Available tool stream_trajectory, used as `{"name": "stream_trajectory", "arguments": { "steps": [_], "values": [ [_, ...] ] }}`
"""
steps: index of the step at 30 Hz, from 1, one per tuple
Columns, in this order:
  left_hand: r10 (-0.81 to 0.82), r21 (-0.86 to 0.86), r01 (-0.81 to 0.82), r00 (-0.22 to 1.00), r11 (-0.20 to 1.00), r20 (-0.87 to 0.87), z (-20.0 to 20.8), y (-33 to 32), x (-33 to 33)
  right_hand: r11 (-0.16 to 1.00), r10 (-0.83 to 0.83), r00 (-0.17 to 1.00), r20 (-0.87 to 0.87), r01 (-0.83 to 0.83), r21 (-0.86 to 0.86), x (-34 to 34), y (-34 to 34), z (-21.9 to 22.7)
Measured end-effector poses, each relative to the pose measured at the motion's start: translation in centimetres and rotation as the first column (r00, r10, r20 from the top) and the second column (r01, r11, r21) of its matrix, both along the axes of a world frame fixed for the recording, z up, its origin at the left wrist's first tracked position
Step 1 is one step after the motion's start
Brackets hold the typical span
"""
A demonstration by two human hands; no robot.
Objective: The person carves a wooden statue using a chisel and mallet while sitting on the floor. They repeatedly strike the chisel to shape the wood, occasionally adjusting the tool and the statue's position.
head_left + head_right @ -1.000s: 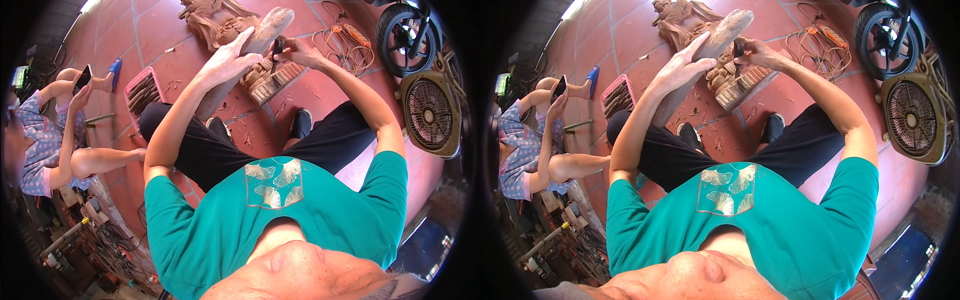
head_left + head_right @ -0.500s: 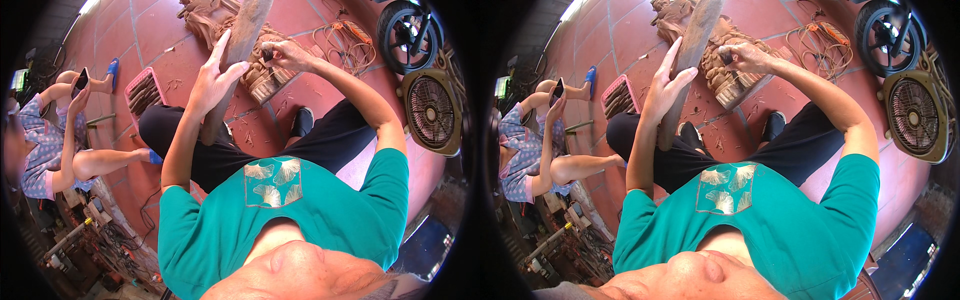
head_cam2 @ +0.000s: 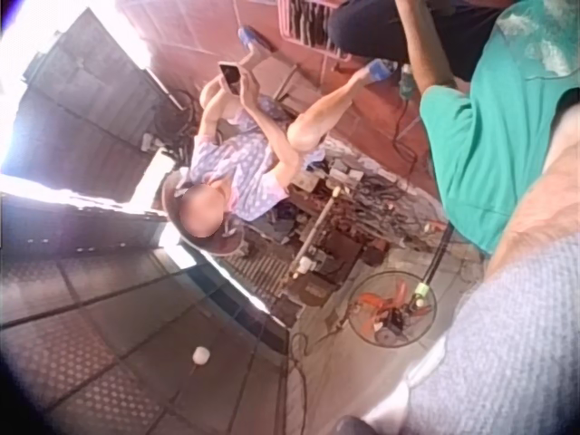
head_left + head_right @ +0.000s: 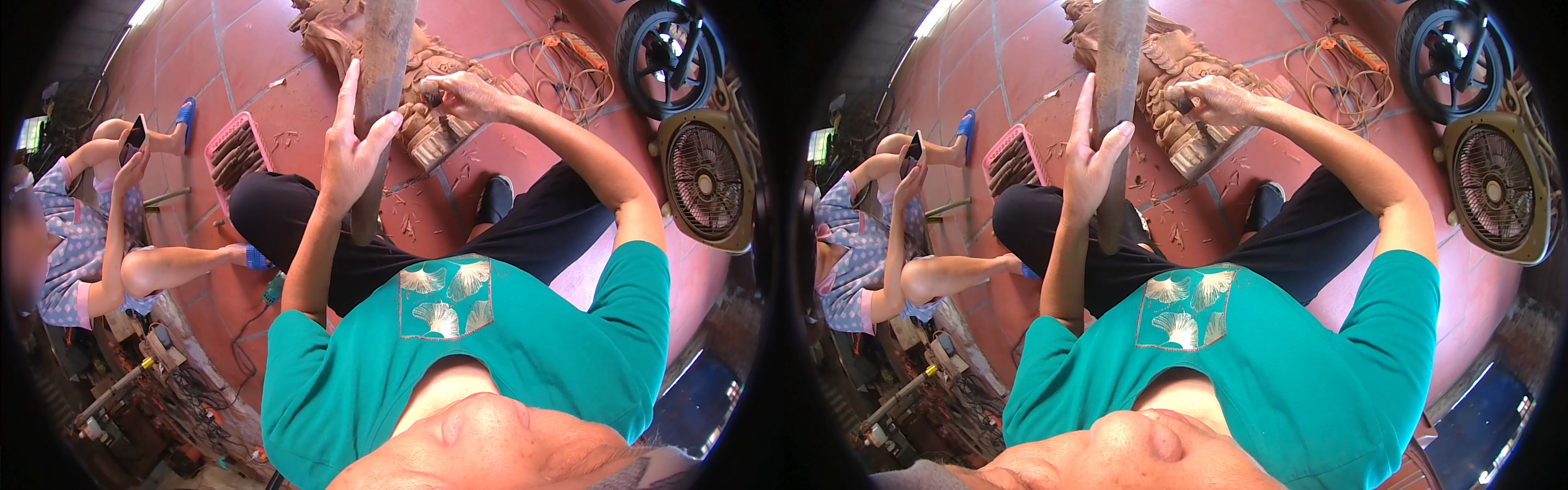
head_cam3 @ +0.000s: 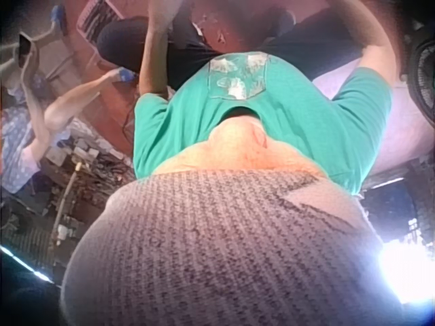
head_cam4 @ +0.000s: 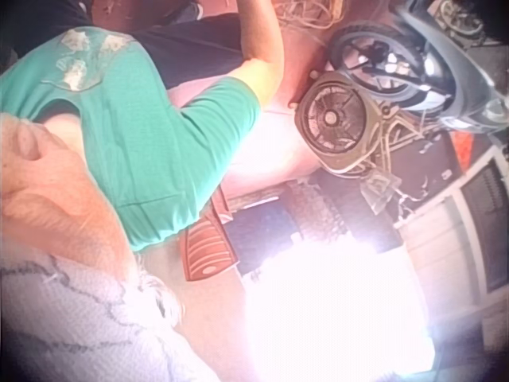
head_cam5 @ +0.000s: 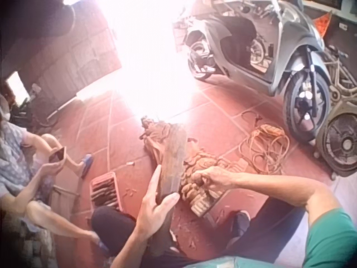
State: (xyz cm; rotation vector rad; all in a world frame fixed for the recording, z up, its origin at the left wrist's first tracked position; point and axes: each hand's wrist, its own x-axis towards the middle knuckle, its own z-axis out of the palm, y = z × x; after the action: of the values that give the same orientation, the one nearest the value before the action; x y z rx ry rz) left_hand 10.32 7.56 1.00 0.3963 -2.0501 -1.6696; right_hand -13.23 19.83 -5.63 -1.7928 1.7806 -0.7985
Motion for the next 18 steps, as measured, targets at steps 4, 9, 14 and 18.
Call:
{"name": "stream_trajectory", "arguments": {
  "steps": [4,9,14,18],
  "values": [
    [0.056,-0.170,-0.029,0.986,0.985,0.157,-0.8,2.0,0.4,0.999,-0.040,0.999,0.030,0.039,0.035,-0.7,-0.1,-1.8],
    [-0.084,-0.120,0.126,0.949,0.985,0.305,-1.5,1.8,0.2,0.995,-0.063,0.993,-0.104,0.070,0.066,-1.4,0.2,-2.9],
    [0.024,-0.020,-0.024,1.000,1.000,0.001,-0.5,3.3,0.7,1.000,-0.012,0.998,0.067,0.012,0.006,0.0,0.0,-0.4],
    [-0.031,-0.062,0.061,0.918,0.996,0.395,-2.0,3.4,0.1,0.995,-0.017,1.000,0.011,0.016,0.098,-1.3,0.0,-2.2]
  ]
}}
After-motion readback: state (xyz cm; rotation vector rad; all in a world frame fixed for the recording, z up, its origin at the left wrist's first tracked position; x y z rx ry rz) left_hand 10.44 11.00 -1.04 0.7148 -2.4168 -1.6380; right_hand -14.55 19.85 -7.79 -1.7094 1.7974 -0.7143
